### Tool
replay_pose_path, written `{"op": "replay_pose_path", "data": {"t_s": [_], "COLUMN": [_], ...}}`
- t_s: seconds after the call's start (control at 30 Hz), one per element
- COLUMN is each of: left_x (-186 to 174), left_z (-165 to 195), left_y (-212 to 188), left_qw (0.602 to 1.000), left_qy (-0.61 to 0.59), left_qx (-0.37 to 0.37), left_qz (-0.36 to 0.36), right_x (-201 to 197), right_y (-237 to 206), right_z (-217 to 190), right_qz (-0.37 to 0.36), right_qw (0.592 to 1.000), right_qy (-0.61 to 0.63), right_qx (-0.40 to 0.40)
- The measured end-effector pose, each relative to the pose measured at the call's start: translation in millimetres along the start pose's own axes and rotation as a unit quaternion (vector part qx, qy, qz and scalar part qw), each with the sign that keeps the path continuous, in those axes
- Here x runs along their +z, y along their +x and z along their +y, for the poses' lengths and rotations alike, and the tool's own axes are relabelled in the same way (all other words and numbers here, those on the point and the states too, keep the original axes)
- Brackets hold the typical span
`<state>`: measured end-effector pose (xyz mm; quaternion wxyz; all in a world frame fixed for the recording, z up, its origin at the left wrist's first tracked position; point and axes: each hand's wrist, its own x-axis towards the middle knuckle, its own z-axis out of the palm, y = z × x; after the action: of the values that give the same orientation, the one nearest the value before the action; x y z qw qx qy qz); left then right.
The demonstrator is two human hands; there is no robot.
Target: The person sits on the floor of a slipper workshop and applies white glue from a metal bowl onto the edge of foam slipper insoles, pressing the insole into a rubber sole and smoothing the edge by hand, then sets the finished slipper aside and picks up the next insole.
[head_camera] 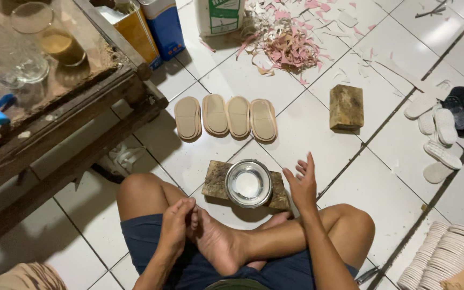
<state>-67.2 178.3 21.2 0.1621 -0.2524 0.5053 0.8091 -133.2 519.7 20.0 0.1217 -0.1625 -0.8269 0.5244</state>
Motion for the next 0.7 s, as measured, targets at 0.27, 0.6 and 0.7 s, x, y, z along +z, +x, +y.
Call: {"op": "replay_pose_path", "data": {"t_s": [0.27,0.6,0.7], "left_x": [-2,-27,-37], "left_z": [2,14,12], "left_y": [12,-4,-6], "left_qw": [0.997,0.994,0.992], "left_qy": [0.039,0.020,0.012], "left_qx": [0.067,0.089,0.108], "left_qz": [-0.004,0.066,0.063], "right_x": [-14,8,13], "right_y": [-19,-33,-32], "right_z": [12,9,5], "right_qz": [0.037,0.034,0.039], "right_qw": [0.996,0.990,0.988], "right_qy": [0.075,0.119,0.112], "right_qx": [0.010,-0.064,-0.101]}}
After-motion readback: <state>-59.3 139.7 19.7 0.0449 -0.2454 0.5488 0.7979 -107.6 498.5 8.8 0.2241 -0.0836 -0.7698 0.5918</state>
